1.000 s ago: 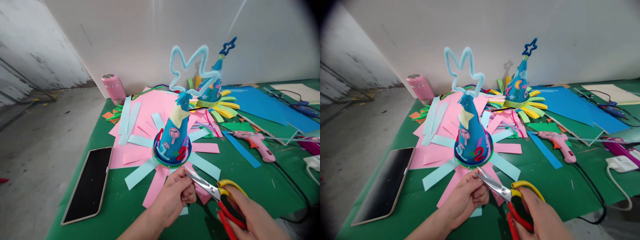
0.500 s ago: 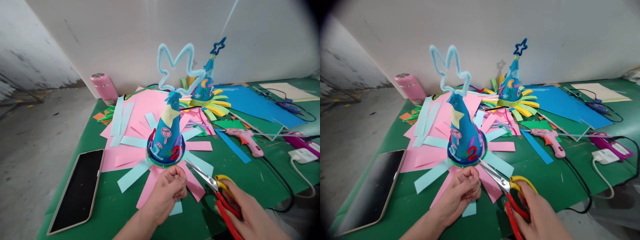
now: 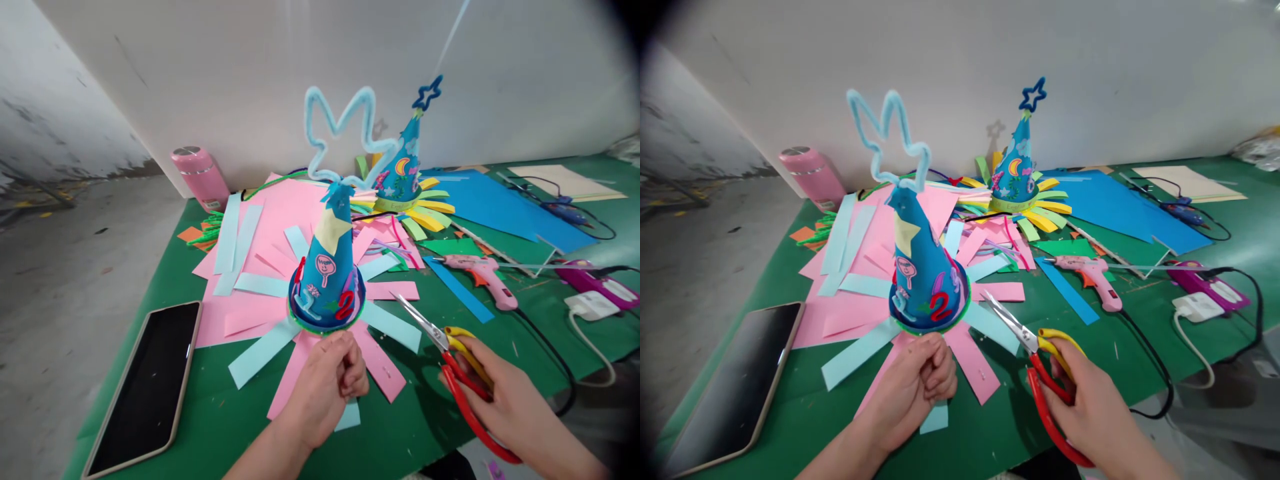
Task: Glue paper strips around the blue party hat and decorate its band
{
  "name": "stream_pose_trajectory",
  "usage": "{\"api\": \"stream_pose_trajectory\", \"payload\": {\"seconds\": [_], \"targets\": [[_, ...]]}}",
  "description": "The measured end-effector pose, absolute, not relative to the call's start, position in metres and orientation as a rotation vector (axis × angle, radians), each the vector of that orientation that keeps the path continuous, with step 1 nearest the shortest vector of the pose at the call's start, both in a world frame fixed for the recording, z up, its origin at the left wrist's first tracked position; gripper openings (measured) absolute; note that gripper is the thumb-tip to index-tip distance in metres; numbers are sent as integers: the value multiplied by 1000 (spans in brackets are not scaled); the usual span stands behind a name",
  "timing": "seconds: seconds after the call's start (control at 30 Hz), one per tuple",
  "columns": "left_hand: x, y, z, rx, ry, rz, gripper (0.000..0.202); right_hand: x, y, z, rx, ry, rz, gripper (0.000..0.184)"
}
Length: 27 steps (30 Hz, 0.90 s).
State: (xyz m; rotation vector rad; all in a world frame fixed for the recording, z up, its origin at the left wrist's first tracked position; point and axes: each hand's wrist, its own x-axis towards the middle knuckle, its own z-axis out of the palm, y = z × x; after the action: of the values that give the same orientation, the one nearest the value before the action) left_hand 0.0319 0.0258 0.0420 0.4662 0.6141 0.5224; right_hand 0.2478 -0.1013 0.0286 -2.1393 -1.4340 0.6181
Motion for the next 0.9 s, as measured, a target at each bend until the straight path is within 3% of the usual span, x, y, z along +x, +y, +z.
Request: {"api": "stream_pose_trajectory", "payload": {"seconds": [0.17, 0.33, 0.57, 0.67, 0.9], "targets": [[31, 27, 42, 403, 673, 501, 10, 259, -97, 25, -2294, -1461, 389, 41], [31, 29, 44, 350, 725, 524, 11, 277, -92, 18, -2404, -1553, 111, 48], [33, 28, 43, 371, 763, 531, 21, 286, -94, 23, -2410, -1721, -28, 55], [34, 27, 43, 403, 766, 549, 20, 270, -86, 37, -2349, -1689, -37, 45], [30, 26, 42, 542, 702, 575, 28, 194, -52, 46, -1989, -1915, 343, 11]]}}
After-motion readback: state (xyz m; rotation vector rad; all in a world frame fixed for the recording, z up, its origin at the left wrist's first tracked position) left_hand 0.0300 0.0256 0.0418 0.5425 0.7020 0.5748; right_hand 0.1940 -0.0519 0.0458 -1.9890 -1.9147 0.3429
